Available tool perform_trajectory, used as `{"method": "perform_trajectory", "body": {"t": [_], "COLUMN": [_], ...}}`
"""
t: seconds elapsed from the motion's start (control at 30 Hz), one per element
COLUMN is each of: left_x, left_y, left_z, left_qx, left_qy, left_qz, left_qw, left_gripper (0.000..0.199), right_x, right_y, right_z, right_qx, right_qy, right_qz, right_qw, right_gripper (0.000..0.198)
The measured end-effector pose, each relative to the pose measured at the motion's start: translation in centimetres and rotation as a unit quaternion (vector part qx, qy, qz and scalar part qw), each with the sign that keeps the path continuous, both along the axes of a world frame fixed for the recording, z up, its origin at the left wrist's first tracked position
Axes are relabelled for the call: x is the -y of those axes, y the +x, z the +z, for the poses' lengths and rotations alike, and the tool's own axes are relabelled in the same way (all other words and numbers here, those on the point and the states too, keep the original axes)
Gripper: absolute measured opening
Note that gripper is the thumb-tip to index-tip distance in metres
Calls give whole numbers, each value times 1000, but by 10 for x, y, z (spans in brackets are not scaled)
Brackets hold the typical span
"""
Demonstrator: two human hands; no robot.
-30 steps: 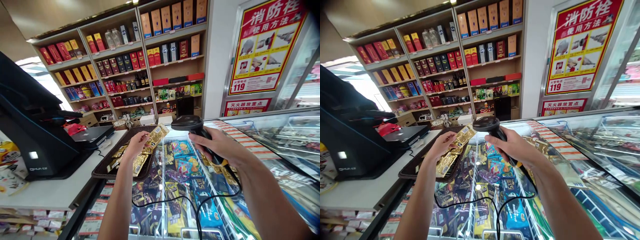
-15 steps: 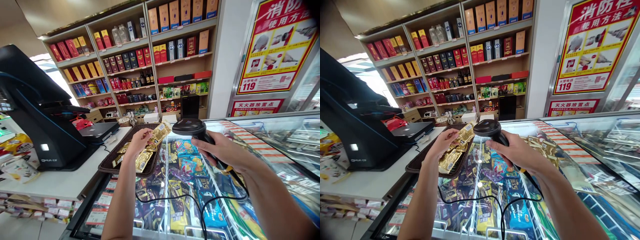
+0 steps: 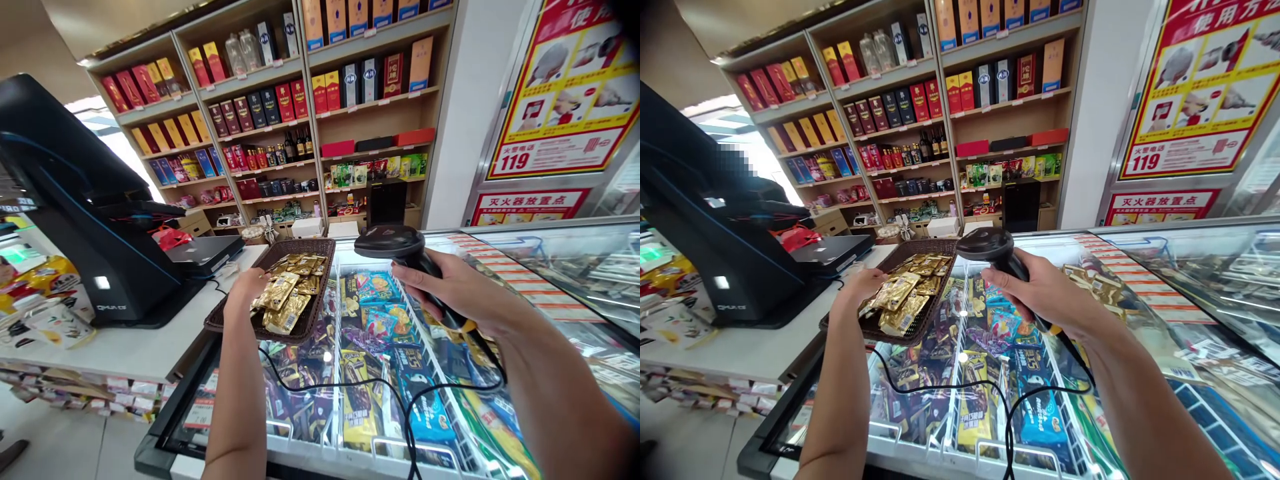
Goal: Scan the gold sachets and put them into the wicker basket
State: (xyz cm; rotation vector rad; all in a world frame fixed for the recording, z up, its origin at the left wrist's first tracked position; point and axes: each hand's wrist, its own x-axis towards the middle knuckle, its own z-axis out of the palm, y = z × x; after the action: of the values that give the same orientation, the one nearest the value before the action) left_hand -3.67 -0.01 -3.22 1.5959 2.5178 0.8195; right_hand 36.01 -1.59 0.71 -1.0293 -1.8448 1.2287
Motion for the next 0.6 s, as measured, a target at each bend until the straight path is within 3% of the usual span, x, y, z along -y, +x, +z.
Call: {"method": "perform_trajectory", "body": {"t": [0.07, 0.13, 0.27, 0.4, 0.47, 0.6], "left_x": [-2, -5, -15, -36, -56, -97], "left_y": [12, 36, 112, 205, 247, 313], "left_z": [1, 3, -1, -28, -43, -67], "left_qx": [-32, -70, -82, -6, 32, 58], "left_qy": [-6, 3, 32, -31, -69, -81], "left_qz": [11, -25, -239, -403, -442, -408], "left_qw": [999, 997, 967, 915, 894, 907], "left_gripper": [19, 27, 34, 29, 23, 27], "right_x": [-3, -8, -16, -19, -19, -18], "right_y": [4, 13, 39, 62, 71, 81], "right_z": [2, 4, 10, 17, 20, 26], "right_qx": [-2, -5, -17, -49, -67, -90], "right_qy": [8, 25, 62, 72, 75, 77], "right_qz": [-7, -25, -80, -137, -161, -171], "right_qw": [1000, 999, 995, 987, 982, 978], "right_gripper": [50, 50, 52, 52, 51, 54]}}
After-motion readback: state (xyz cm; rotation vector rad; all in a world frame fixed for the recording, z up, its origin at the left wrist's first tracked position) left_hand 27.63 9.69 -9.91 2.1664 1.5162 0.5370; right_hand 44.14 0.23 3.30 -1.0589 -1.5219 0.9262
